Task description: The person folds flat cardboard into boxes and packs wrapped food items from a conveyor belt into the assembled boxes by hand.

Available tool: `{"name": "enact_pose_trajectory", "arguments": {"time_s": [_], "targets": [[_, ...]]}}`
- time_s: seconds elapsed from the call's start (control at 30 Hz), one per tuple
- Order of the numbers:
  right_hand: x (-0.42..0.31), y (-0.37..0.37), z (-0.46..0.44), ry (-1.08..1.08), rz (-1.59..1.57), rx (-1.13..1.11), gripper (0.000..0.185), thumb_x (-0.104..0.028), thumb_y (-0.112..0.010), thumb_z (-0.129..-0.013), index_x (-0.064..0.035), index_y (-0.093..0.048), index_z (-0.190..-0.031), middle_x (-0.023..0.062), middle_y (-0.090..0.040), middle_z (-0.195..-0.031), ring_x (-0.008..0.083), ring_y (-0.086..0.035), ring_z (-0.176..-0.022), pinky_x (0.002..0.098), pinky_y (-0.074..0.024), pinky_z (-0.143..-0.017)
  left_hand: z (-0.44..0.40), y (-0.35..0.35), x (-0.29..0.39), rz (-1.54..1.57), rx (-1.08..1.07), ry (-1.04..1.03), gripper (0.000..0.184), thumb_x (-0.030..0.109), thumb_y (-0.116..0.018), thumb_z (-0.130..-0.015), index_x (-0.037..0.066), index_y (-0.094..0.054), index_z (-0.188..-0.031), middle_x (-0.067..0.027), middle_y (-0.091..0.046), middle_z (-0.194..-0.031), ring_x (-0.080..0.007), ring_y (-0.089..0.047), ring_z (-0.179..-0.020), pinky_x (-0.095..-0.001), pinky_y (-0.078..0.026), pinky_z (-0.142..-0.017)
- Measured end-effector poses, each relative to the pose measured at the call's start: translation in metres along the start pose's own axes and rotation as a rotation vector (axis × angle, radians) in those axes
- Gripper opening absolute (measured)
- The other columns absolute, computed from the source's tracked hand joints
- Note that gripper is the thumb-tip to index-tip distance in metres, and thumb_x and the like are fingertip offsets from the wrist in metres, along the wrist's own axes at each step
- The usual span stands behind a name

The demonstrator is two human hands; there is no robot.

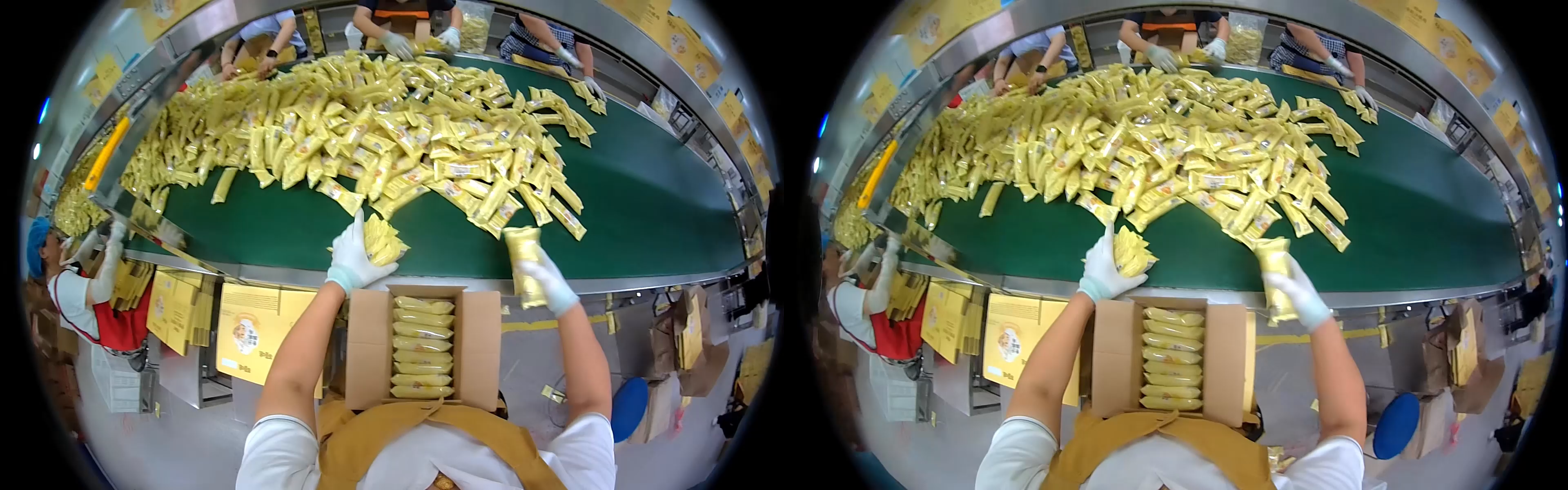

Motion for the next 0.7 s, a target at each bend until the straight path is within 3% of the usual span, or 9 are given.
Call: {"name": "enact_pose_trajectory", "arguments": {"time_s": [0.07, 0.17, 0.23, 0.33, 0.4, 0.47, 0.5, 0.63, 0.7], "targets": [[-0.037, -0.023, 0.042, 0.056, -0.263, -0.125, 0.083, -0.044, -0.075, -0.081, -0.0026, -0.041, -0.144, 0.0073, -0.058, -0.117, 0.0172, -0.059, -0.105, 0.0306, -0.0508, -0.089, 0.008, 0.010, -0.021, 0.255, 0.100, -0.059, 0.131, 0.040, -0.091, -0.058, -0.008, -0.016, -0.154, -0.0245, -0.056, -0.124, -0.0420, -0.055, -0.116, -0.0474, -0.045, -0.103], [-0.098, -0.077, 0.088, 0.292, 0.035, -0.232, 0.119, -0.039, -0.087, -0.066, 0.0034, -0.023, -0.156, 0.0134, -0.052, -0.136, 0.0248, -0.056, -0.119, 0.0363, -0.0474, -0.099, 0.017, 0.041, -0.028, 0.696, 0.210, -0.072, 0.128, 0.022, -0.091, -0.060, -0.005, -0.012, -0.157, -0.0233, -0.053, -0.133, -0.0321, -0.057, -0.121, -0.0409, -0.046, -0.103], [-0.121, -0.117, 0.104, 0.620, 0.902, -0.375, 0.116, -0.040, -0.089, -0.061, 0.0032, -0.030, -0.151, 0.0223, -0.054, -0.130, 0.0373, -0.057, -0.113, 0.0460, -0.0445, -0.097, 0.025, 0.073, -0.019, 0.831, 0.264, -0.112, 0.123, 0.011, -0.087, -0.063, -0.002, -0.011, -0.158, -0.0200, -0.048, -0.140, -0.0249, -0.055, -0.121, -0.0369, -0.045, -0.105], [-0.096, -0.189, 0.121, 0.636, 1.607, -0.408, 0.088, -0.040, -0.079, -0.073, -0.0031, -0.043, -0.145, 0.0156, -0.059, -0.106, 0.0316, -0.060, -0.094, 0.0443, -0.0431, -0.082, 0.042, 0.110, 0.023, 1.306, 0.263, -0.184, 0.121, 0.013, -0.084, -0.068, 0.006, -0.008, -0.161, -0.0099, -0.046, -0.144, -0.0210, -0.055, -0.121, -0.0353, -0.047, -0.102], [-0.042, -0.220, 0.112, 0.589, 1.818, -0.586, 0.085, -0.035, -0.073, -0.076, -0.0029, -0.042, -0.148, 0.0152, -0.059, -0.107, 0.0310, -0.060, -0.094, 0.0441, -0.0418, -0.079, 0.057, 0.114, 0.068, 1.526, 0.084, -0.079, 0.083, 0.029, -0.074, -0.082, 0.008, -0.025, -0.146, -0.0068, -0.054, -0.123, -0.0182, -0.059, -0.106, -0.0330, -0.052, -0.091], [-0.020, -0.244, 0.106, 0.473, 1.740, -0.712, 0.077, -0.030, -0.069, -0.081, -0.0044, -0.041, -0.148, 0.0139, -0.060, -0.110, 0.0285, -0.060, -0.099, 0.0417, -0.0419, -0.081, 0.066, 0.095, 0.086, 1.682, -0.152, 0.327, 0.042, 0.040, -0.057, -0.094, 0.006, -0.047, -0.117, -0.0044, -0.059, -0.097, -0.0179, -0.062, -0.087, -0.0305, -0.054, -0.080], [-0.023, -0.249, 0.106, 0.407, 1.720, -0.760, 0.070, -0.029, -0.068, -0.086, -0.0072, -0.043, -0.147, 0.0126, -0.062, -0.115, 0.0280, -0.061, -0.104, 0.0417, -0.0440, -0.086, 0.069, 0.085, 0.094, 1.735, -0.265, 0.527, 0.042, 0.045, -0.049, -0.100, 0.005, -0.059, -0.103, -0.0032, -0.062, -0.084, -0.0178, -0.064, -0.077, -0.0292, -0.055, -0.074], [0.051, -0.252, 0.084, 0.444, 1.417, -0.704, 0.071, -0.035, -0.068, -0.086, -0.0061, -0.043, -0.145, 0.0152, -0.057, -0.132, 0.0312, -0.057, -0.120, 0.0449, -0.0437, -0.101, 0.099, 0.087, 0.146, 0.858, -0.128, -0.505, 0.088, 0.060, -0.075, -0.080, -0.004, -0.051, -0.136, -0.0188, -0.059, -0.123, -0.0322, -0.060, -0.111, -0.0432, -0.050, -0.091], [0.077, -0.246, 0.092, 0.636, 1.237, -0.533, 0.079, -0.043, -0.072, -0.082, -0.0052, -0.043, -0.145, 0.0157, -0.054, -0.140, 0.0308, -0.053, -0.128, 0.0438, -0.0401, -0.110, 0.101, 0.064, 0.146, 0.489, -0.188, -0.587, 0.105, 0.051, -0.083, -0.070, -0.005, -0.036, -0.145, -0.0184, -0.055, -0.127, -0.0352, -0.055, -0.116, -0.0475, -0.042, -0.101]]}}
Point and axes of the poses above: each hand's wrist, its own z-axis away from the middle knuckle, its own y-axis out of the back of the hand, x = y × z, the point moved 5 cm from there along -z, towards the middle knuckle
